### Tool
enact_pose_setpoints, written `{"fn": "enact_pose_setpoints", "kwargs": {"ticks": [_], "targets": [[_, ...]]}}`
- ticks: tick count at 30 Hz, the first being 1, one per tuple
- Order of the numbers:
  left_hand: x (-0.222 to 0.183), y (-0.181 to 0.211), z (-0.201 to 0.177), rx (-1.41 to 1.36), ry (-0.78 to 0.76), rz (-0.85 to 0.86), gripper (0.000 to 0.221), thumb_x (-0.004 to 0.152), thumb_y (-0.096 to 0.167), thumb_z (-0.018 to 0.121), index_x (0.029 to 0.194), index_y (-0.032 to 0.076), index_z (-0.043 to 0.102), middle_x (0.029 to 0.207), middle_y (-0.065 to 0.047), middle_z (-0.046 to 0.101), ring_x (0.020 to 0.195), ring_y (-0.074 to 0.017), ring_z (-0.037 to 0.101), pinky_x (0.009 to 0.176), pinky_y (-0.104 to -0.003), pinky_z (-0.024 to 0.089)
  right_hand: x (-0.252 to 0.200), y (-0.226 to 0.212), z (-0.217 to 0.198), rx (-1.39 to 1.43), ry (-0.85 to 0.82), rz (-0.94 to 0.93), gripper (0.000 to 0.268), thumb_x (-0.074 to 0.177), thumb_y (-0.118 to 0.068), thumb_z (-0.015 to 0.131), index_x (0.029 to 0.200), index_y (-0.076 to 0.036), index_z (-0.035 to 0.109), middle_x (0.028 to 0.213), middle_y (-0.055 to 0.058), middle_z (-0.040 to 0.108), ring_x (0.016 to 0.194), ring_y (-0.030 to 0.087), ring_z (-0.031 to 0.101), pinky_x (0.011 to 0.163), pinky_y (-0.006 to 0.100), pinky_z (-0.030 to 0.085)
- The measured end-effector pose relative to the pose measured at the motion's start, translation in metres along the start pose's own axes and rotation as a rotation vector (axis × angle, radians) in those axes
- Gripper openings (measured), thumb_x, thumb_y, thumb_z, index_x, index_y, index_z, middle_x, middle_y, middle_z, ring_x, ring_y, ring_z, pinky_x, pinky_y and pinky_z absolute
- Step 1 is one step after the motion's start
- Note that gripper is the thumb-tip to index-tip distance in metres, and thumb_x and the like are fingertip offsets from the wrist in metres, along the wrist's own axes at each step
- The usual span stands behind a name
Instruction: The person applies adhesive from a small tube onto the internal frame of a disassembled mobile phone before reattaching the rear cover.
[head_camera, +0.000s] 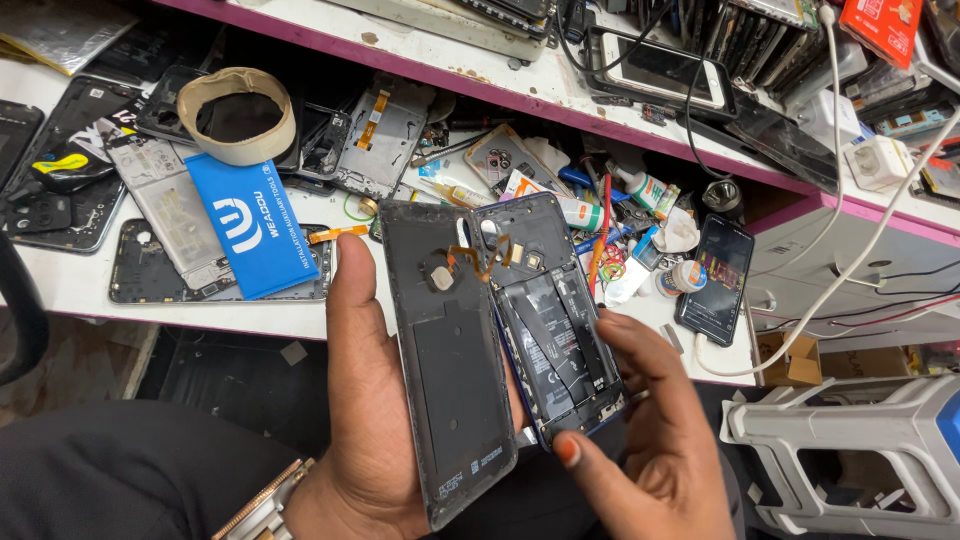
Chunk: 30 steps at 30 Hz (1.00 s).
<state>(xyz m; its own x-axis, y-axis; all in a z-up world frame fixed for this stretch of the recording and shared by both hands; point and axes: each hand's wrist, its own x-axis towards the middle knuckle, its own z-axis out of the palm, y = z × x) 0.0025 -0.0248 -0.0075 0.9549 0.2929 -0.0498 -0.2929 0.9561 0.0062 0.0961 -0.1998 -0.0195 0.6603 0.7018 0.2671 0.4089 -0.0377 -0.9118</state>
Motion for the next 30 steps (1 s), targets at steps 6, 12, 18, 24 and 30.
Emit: {"fn": "enact_pose_setpoints", "kwargs": {"ticks": [6,12,18,24,30], "targets": [[-0.003,-0.005,-0.022,-0.173,-0.271,0.04,0.09,0.117,0.073,0.04,0.147,-0.01,0.054,0.12,-0.025,0.067,0.1,-0.0299,0.07,0.084,-0.039,0.06,-0.003,-0.001,0.011,0.161,0.061,0.196,0.082,0.076,0.006,0.077,0.15,0.001,0.042,0.149,0.019,0.05,0.138,0.03,0.053,0.112,0.042,0.044],[-0.002,-0.003,-0.006,0.066,0.099,0.025,0.095,0.09,0.081,0.042,0.137,0.0,0.059,0.116,-0.016,0.071,0.099,-0.0238,0.071,0.085,-0.039,0.06,-0.004,0.007,0.012,0.08,0.061,0.078,0.08,0.075,0.007,0.078,0.146,0.002,0.041,0.152,0.019,0.039,0.145,0.029,0.046,0.115,0.041,0.044],[-0.003,-0.003,0.0,0.079,0.089,0.013,0.097,0.087,0.081,0.042,0.14,0.0,0.056,0.121,-0.019,0.07,0.106,-0.0273,0.071,0.093,-0.043,0.058,-0.004,0.01,0.015,-0.051,0.088,0.036,0.08,0.072,0.004,0.082,0.143,0.004,0.044,0.15,0.019,0.041,0.141,0.027,0.048,0.109,0.039,0.048],[-0.003,-0.01,-0.009,0.045,0.026,0.006,0.099,0.093,0.082,0.044,0.147,0.0,0.053,0.125,-0.02,0.069,0.107,-0.0281,0.07,0.087,-0.04,0.059,-0.002,0.009,0.014,-0.217,0.11,0.105,0.079,0.072,-0.003,0.085,0.14,0.003,0.047,0.122,0.017,0.063,0.112,0.021,0.067,0.096,0.032,0.053],[-0.004,-0.007,-0.005,0.091,0.014,0.044,0.101,0.094,0.081,0.046,0.15,-0.003,0.05,0.126,-0.023,0.067,0.106,-0.0287,0.069,0.087,-0.041,0.059,-0.006,0.01,0.009,-0.063,0.141,0.282,0.077,0.076,-0.001,0.082,0.143,0.003,0.046,0.124,0.021,0.071,0.112,0.024,0.071,0.098,0.035,0.055]]}}
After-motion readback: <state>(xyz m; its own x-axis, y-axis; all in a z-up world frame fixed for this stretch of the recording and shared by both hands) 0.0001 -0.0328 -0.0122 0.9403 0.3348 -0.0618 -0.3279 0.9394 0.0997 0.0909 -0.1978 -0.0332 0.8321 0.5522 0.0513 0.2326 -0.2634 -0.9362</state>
